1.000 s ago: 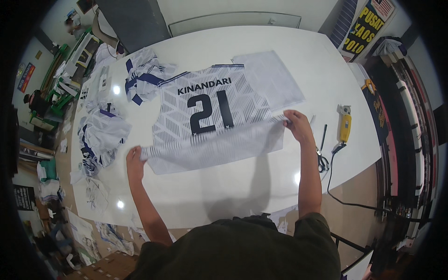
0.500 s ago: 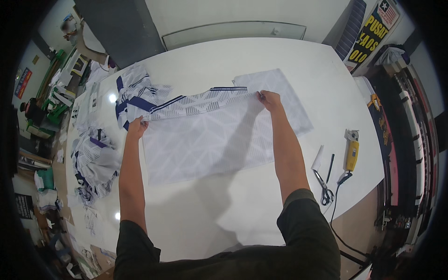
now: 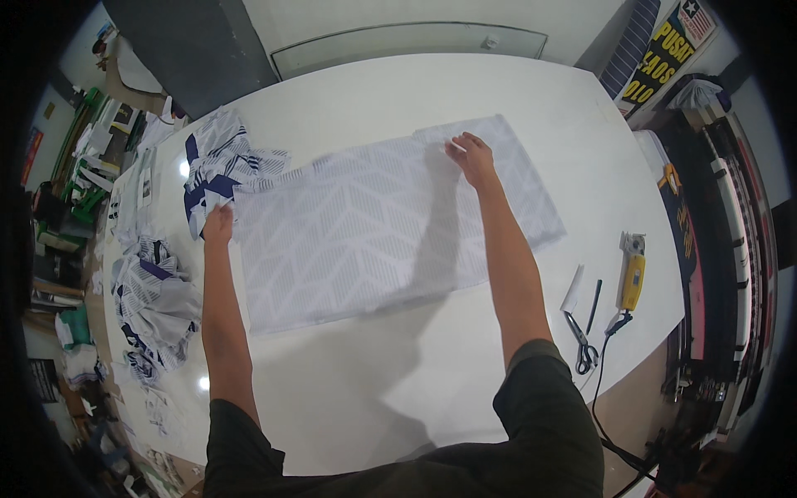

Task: The person uses a yellow electric rotary cutter to trim the edges of white patterned fabric pieces on a white table. They handle several pieces, including a jersey with the number 21, and also fold a blue striped fabric strip. The workspace is cluttered with fabric scraps and other materials.

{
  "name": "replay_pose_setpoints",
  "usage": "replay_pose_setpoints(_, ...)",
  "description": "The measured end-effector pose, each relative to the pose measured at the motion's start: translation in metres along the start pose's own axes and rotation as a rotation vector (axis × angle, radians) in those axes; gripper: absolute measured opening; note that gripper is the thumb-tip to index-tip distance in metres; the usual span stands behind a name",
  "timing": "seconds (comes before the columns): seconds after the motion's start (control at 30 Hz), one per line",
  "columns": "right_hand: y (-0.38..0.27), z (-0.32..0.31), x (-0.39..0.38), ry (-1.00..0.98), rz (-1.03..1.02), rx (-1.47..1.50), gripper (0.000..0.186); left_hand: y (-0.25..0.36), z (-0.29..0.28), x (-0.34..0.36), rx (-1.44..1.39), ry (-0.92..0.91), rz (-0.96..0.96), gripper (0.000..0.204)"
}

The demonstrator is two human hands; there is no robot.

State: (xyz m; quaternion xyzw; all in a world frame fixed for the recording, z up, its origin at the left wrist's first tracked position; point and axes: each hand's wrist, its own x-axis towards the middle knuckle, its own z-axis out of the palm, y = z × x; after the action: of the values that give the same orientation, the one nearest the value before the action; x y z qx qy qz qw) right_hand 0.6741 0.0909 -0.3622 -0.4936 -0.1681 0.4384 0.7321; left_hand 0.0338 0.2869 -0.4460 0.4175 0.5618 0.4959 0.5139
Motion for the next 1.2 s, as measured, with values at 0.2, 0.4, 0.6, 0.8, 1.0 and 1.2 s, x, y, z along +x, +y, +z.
replay_pose_setpoints(0.2, 0.009, -0.065, -0.152, -0.292, -0.387, -1.101, 0.033, 0.006, -0.258, -0.131, 1.491, 0.575, 0.628, 0.032)
replay_pose_setpoints(0.4, -0.023, -0.12, -0.302, -0.497, -0.713, -1.726, 0.041, 0.022, -0.132, -0.33, 1.518, 0.578, 0.307, 0.063)
replay_pose_setpoints(0.6, -0.006, -0.15, -0.293, -0.352, -0.752, -1.772, 0.037, 0.024, -0.049, -0.381, 1.391, -0.32, 0.795, 0.046)
replay_pose_setpoints(0.8, -0.003, -0.148, -0.295, -0.301, -0.855, -1.821, 0.029, -0.005, -0.053, -0.352, 1.417, -0.234, 0.845, 0.027)
replay_pose_setpoints(1.0, -0.005, -0.136, -0.298, -0.349, -0.933, -1.834, 0.027, 0.007, -0.059, -0.352, 1.36, -0.257, 0.815, 0.025)
replay_pose_setpoints(1.2, -0.037, -0.116, -0.304, -0.319, -0.946, -1.777, 0.024, 0.044, -0.079, -0.344, 1.212, -0.23, 0.853, 0.024)
